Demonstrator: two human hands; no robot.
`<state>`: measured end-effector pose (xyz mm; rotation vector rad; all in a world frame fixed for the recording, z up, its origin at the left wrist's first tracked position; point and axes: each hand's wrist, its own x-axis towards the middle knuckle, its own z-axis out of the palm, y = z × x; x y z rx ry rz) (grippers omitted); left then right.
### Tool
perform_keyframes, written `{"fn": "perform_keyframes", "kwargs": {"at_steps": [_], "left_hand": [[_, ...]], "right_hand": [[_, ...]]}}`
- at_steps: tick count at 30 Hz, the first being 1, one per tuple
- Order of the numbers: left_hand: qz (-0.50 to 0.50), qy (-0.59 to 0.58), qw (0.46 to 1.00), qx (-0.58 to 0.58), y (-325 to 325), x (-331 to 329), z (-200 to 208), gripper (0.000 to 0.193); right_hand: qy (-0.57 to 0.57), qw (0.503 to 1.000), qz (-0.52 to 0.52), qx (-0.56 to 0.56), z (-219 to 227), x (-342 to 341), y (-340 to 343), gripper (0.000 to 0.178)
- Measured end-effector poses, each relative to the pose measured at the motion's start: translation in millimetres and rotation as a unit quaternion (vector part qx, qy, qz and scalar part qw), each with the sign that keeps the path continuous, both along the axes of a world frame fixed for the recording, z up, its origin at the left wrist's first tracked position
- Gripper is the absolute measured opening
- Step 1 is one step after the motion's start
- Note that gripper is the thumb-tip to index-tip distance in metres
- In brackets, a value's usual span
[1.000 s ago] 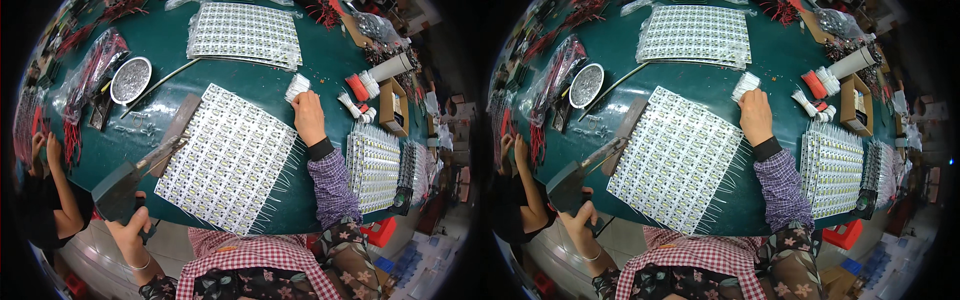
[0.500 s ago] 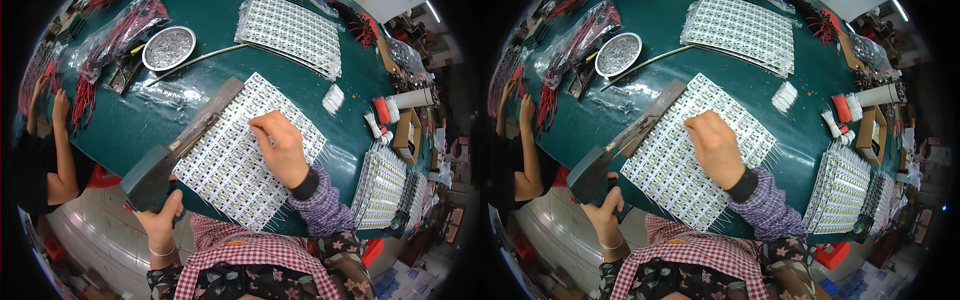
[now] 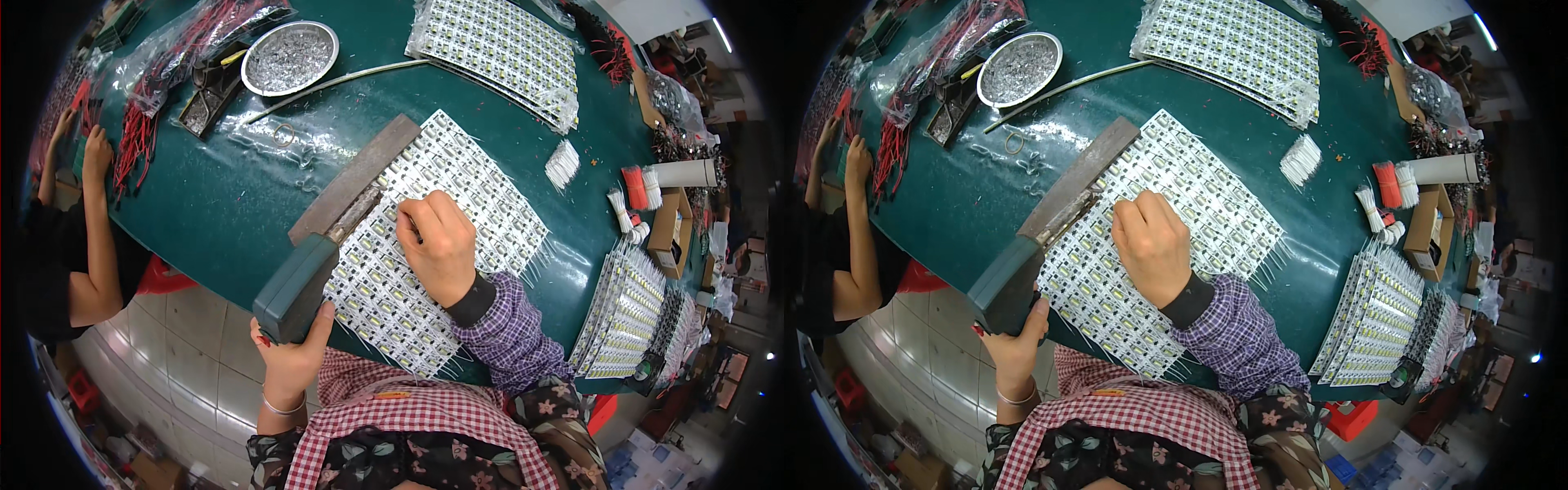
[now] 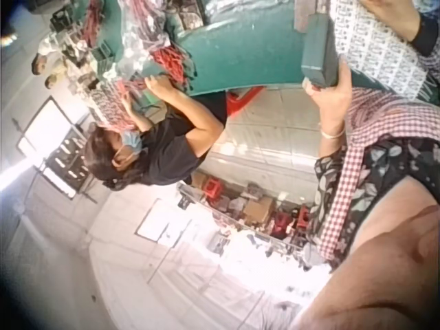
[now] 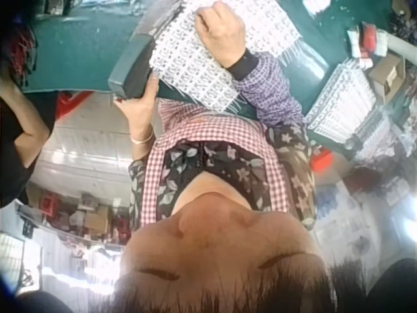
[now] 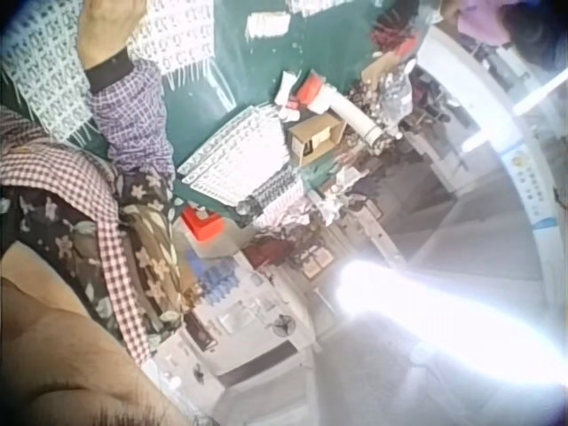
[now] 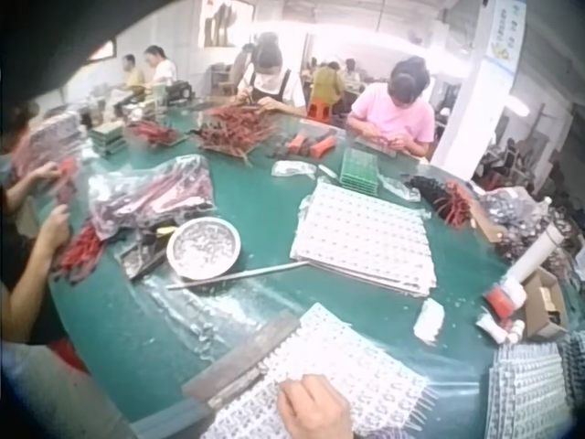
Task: Applying glue and assembling components on LED light panels.
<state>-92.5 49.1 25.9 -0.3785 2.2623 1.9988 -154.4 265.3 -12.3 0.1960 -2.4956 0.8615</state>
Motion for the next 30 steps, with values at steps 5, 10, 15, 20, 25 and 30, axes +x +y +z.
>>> {"fn": "perform_keyframes", "kwargs": {"at_steps": [5, 10, 15, 20, 25, 30], "left_hand": [[-0.015, 0.006, 1.0, -0.011, 1.5, -1.7, -2.0, 0.022], [-0.045, 0.024, 0.998, -0.03, 2.7, -6.1, 0.5, 0.018], [-0.058, 0.049, 0.996, -0.041, 3.4, -7.4, -3.6, 0.016], [-0.079, 0.098, 0.99, -0.06, 1.3, -7.8, -7.5, 0.016], [-0.042, 0.045, 0.996, -0.061, 1.1, -3.2, -1.4, 0.017], [-0.017, 0.038, 0.998, -0.054, -2.0, 1.2, -4.3, 0.02]], "right_hand": [[0.016, 1.0, 0.004, 0.017, 0.0, 0.3, -1.1, 0.015], [0.031, 0.999, 0.002, 0.034, -0.9, -0.8, -2.0, 0.016], [0.035, 0.998, 0.004, 0.048, -2.5, -0.5, -1.6, 0.016], [0.035, 0.998, 0.009, 0.058, -2.8, 0.0, -2.3, 0.017], [0.041, 0.997, 0.006, 0.061, -1.6, 0.1, -2.0, 0.017], [0.04, 0.997, 0.009, 0.066, -3.4, -0.1, -1.8, 0.018]]}}
